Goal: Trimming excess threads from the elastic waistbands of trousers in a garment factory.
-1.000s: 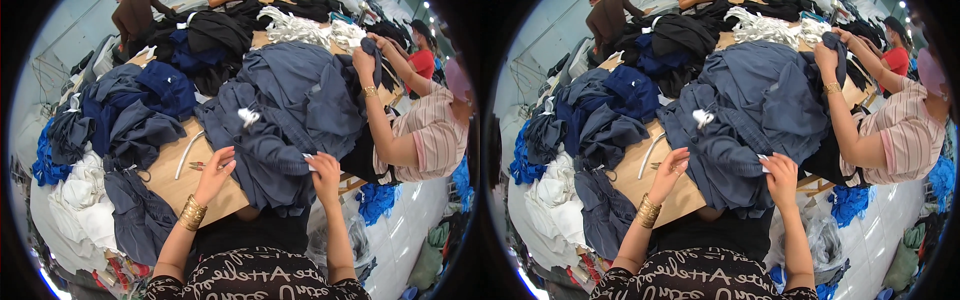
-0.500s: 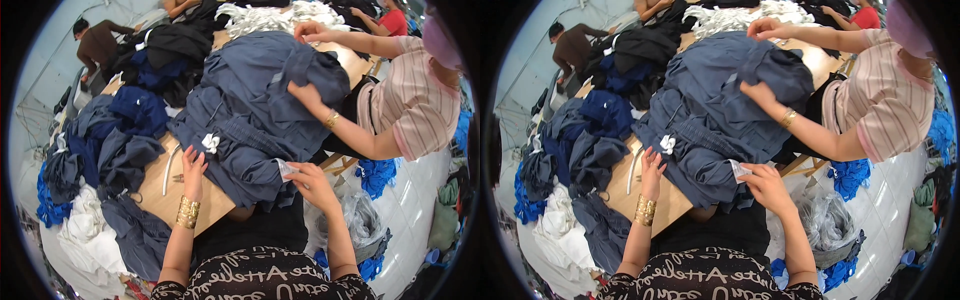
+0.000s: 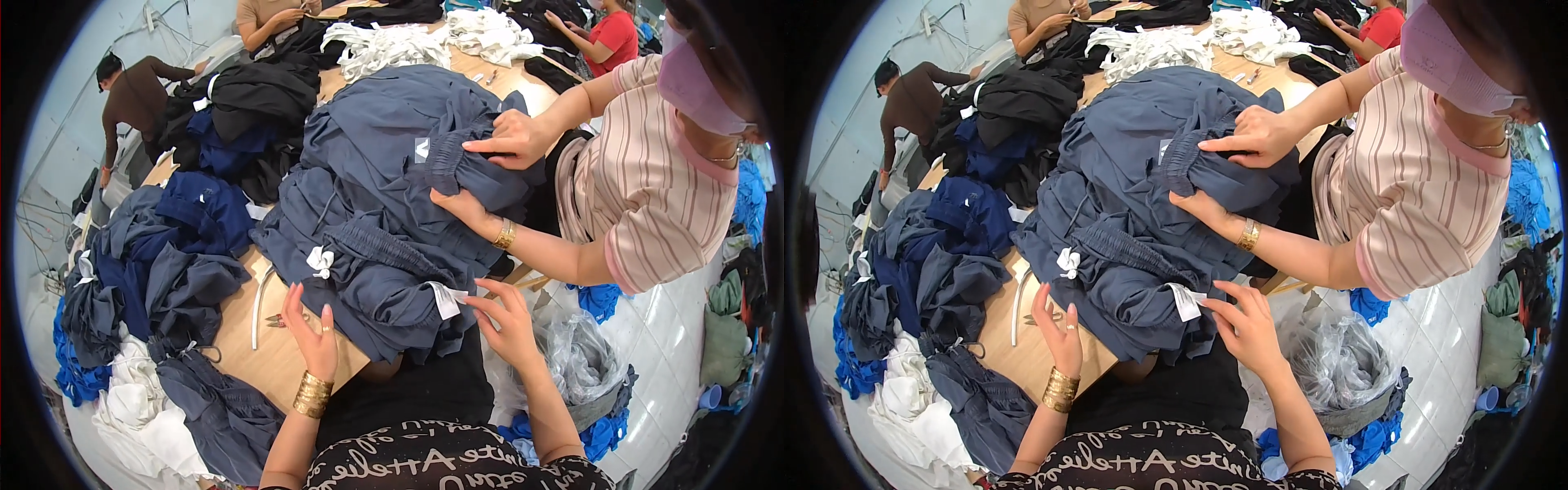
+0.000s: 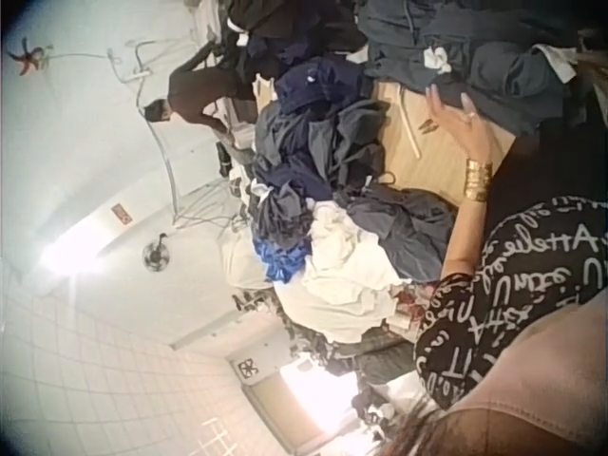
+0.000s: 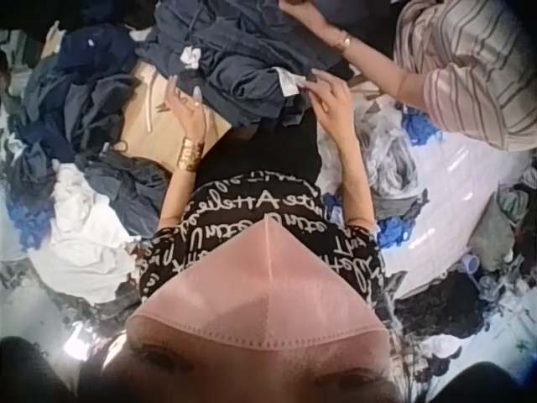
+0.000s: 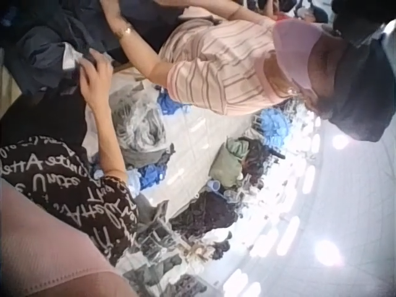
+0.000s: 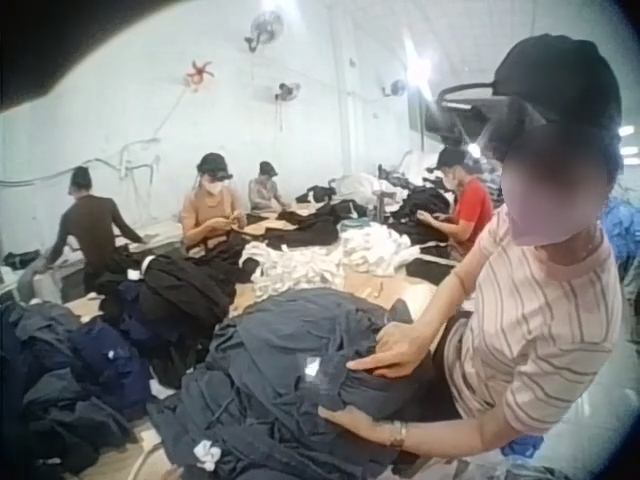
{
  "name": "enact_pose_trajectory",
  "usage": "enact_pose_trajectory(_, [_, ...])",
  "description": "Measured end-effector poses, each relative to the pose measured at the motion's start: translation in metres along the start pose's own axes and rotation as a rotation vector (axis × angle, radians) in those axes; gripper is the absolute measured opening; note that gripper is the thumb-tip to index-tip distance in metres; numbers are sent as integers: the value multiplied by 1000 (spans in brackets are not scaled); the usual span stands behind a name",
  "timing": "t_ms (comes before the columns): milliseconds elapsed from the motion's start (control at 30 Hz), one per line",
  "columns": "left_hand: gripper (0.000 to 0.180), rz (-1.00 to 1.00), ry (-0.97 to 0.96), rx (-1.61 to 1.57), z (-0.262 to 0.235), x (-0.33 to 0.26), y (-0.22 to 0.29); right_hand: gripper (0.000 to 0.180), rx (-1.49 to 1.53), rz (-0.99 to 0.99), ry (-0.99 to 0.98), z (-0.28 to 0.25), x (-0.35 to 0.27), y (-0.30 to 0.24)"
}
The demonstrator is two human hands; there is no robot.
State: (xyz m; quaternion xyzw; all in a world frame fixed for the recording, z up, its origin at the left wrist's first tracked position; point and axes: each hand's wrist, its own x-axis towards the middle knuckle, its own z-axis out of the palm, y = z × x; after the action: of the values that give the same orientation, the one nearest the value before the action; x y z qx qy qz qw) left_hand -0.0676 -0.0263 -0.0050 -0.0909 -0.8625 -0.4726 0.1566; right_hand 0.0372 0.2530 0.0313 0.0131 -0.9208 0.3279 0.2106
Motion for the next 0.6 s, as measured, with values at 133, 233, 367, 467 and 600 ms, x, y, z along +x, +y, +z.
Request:
enact_pose_trajectory(133, [54, -76, -91, -64, -5, -35, -21, 29, 35, 155, 203, 9, -28, 18])
enact_pose_trajectory(233, [55, 4, -300, 138, -18, -55, -30, 27, 37, 252, 179, 19, -58, 29])
enact_pose_trajectory(367, [51, 42, -377, 217, -28, -55, -31, 25, 62, 262, 24, 37, -93, 36])
enact_pose_trajectory(467, [49, 49, -347, 243, -25, -52, -36, 25, 86, 275, -86, 52, -104, 35])
enact_pose_trajectory(600, [48, 82, -382, 332, -23, -52, -31, 34, 51, 306, -243, 73, -116, 40])
